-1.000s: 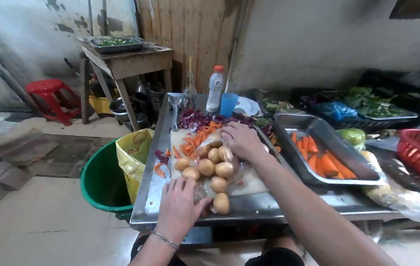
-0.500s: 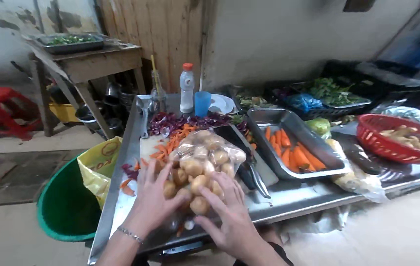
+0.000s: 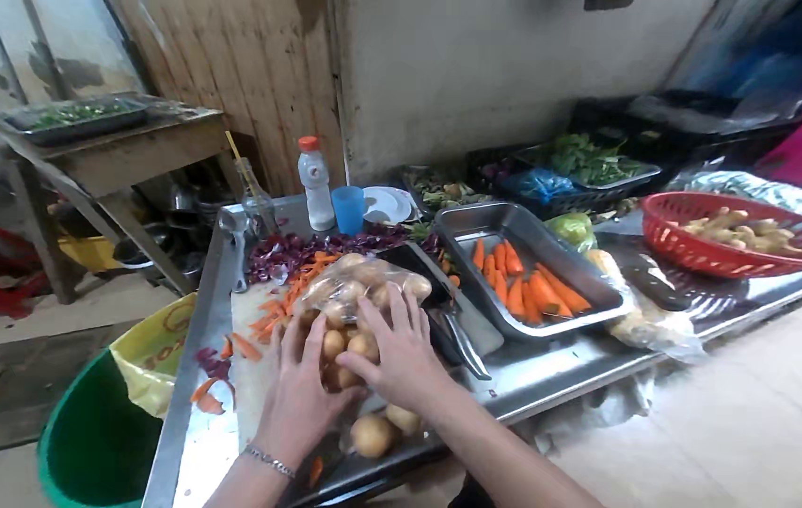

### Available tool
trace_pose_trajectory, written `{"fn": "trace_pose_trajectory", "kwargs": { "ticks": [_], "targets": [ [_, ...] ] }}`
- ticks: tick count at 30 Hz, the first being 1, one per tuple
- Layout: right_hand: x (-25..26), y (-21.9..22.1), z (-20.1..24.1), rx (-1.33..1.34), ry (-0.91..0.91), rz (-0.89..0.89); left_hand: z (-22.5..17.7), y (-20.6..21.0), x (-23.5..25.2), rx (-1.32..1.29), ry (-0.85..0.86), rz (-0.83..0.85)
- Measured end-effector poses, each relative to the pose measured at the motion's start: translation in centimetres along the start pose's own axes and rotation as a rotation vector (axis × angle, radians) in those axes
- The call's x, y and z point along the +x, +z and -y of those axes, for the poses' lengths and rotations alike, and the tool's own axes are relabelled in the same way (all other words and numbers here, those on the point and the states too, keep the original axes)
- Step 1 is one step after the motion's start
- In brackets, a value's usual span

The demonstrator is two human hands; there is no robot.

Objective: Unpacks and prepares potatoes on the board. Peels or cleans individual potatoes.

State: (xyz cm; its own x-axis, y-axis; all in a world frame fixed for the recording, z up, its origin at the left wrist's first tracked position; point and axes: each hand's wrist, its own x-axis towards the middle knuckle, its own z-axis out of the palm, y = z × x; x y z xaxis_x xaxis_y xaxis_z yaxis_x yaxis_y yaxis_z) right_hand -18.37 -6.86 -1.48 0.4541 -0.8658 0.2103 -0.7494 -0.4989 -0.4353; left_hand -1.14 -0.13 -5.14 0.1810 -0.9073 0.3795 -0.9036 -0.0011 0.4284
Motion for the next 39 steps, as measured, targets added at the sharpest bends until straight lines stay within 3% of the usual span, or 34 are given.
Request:
{"fn": "trace_pose_trajectory", "kwargs": {
  "ticks": [7,11,18,22,24,26,30,36,39],
  "targets": [
    [3.0,-1.6,-2.1,-0.004,-0.062,0.02,-2.9,1.2,2.7,0.015,-0.06,0.023],
    [3.1,-2.6,-3.4,0.101,-0.081,0.049,-1.6,1.1,2.5,-0.093,-0.045,0.074],
    [1.0,-5.9,-6.4,0.201,0.029,-0.25,3.0,-3.2,2.3,-0.197,-0.172,-0.128],
    [-2.9,-6.9,-8.8,0.044,-0.09,-0.548,6.3,-4.7,0.8,-0.089,-0.186,-0.13],
    [-3.9,-6.9,-9.7,-0.101,-0.064,-0.673,6.5,-4.5,-0.4,0.022,-0.157,-0.098],
    [-4.0,-7.0,-10.2,-0.237,0.048,-0.627,6.3,-3.4,-1.2,0.132,-0.15,-0.057],
    [-3.0,-7.0,-12.9,-0.376,0.296,-0.334,6.6,-1.5,-1.4,0.263,-0.21,-0.006],
    [-3.2,-8.3,-13.6,-0.464,0.337,-0.159,7.1,-1.4,-1.8,0.305,-0.275,0.038],
    [-3.2,-9.0,-14.8,-0.474,0.31,-0.186,7.2,-1.7,-2.0,0.314,-0.278,0.047]
  ]
}}
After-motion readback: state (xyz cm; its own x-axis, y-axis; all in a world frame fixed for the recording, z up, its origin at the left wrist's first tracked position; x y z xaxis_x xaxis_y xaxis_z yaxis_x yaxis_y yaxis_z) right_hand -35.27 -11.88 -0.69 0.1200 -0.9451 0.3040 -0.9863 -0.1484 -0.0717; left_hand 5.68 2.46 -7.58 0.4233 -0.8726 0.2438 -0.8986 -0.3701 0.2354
